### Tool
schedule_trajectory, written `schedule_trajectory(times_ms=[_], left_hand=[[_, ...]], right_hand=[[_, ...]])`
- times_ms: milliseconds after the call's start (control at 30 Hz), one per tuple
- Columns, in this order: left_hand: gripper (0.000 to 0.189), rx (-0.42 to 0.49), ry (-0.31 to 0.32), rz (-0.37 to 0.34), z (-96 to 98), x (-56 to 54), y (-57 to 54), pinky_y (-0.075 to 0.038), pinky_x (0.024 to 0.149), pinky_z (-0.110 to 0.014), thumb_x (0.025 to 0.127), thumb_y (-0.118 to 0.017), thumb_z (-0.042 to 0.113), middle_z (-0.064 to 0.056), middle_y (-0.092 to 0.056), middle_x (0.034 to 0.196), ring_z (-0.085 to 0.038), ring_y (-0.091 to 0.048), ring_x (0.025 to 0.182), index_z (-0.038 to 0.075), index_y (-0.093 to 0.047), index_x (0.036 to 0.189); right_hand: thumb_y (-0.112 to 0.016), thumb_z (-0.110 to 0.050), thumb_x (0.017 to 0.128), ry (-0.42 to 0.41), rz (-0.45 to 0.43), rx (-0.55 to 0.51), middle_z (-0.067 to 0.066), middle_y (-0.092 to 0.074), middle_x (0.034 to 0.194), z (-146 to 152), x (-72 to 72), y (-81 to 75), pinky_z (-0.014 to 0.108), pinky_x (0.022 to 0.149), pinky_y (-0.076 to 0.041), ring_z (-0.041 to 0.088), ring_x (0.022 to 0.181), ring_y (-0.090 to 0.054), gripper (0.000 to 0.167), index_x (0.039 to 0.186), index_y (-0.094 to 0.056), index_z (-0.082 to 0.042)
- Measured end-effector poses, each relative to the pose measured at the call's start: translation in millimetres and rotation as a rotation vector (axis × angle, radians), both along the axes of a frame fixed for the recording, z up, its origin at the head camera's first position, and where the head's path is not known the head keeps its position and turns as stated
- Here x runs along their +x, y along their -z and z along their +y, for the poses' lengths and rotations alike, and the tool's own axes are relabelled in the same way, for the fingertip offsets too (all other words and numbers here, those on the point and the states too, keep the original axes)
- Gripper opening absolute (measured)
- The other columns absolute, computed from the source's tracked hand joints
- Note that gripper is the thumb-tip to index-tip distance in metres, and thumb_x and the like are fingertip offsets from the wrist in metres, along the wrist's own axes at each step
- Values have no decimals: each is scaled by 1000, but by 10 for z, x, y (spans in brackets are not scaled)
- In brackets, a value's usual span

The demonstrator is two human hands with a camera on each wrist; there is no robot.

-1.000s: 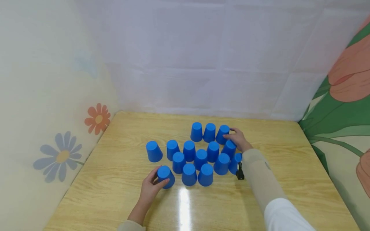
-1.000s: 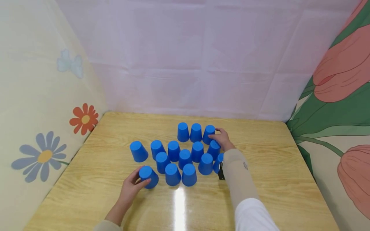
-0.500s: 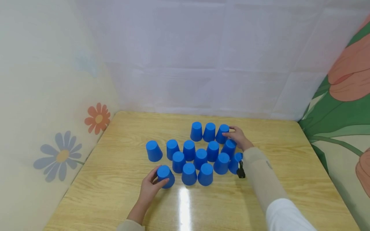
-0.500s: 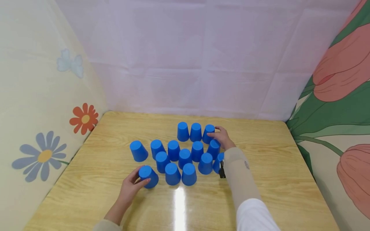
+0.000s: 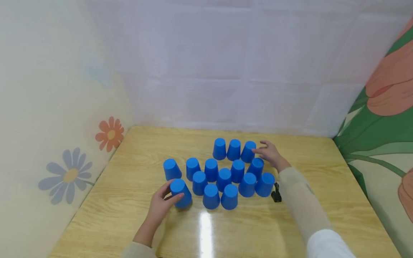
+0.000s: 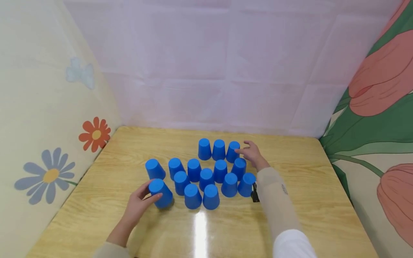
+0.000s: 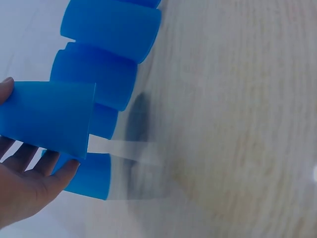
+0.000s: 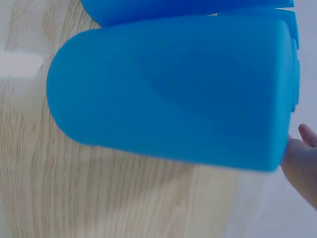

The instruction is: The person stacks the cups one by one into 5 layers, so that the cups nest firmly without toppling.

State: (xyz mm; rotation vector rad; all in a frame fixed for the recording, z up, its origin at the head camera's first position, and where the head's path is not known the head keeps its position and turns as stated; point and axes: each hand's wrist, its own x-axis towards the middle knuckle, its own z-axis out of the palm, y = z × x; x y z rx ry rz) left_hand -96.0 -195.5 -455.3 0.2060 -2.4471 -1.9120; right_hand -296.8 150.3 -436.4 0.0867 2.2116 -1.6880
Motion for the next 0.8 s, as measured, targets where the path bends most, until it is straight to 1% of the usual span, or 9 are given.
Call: schedule_trajectory(times_ms=[233,467,667,800], left_hand=[[55,-32,17,63,-66,-53,-151,-37,87,-47,77,-65,27,-13,-44,124,-30,-39,113,10,-44,125],[58,-57,41,68,-93,-98,-315,-38,86,-46,76,-65,28,-13,-46,122,-30,-41,111,8,-43,126],[54,-81,67,120,-78,-175,-488,-38,85,-49,77,-65,27,-12,-46,121,-30,-42,110,10,-45,124],[50,-98,83,143,-49,-221,-569,-37,85,-50,77,-65,28,-12,-48,120,-30,-42,110,10,-47,121]], right_hand=[[-58,-15,83,-36,57,13,28,-23,132,104,74,-76,43,93,-31,37,118,-29,70,135,-15,0],[-58,-16,83,-74,74,4,28,-23,132,205,171,-96,44,93,-31,37,117,-30,69,135,-16,0],[-60,-17,82,-98,114,17,28,-23,132,291,259,-125,45,92,-31,38,117,-30,70,135,-17,-1],[-58,-16,83,-105,128,28,28,-24,132,342,321,-128,46,92,-31,38,117,-30,68,135,-17,-1]])
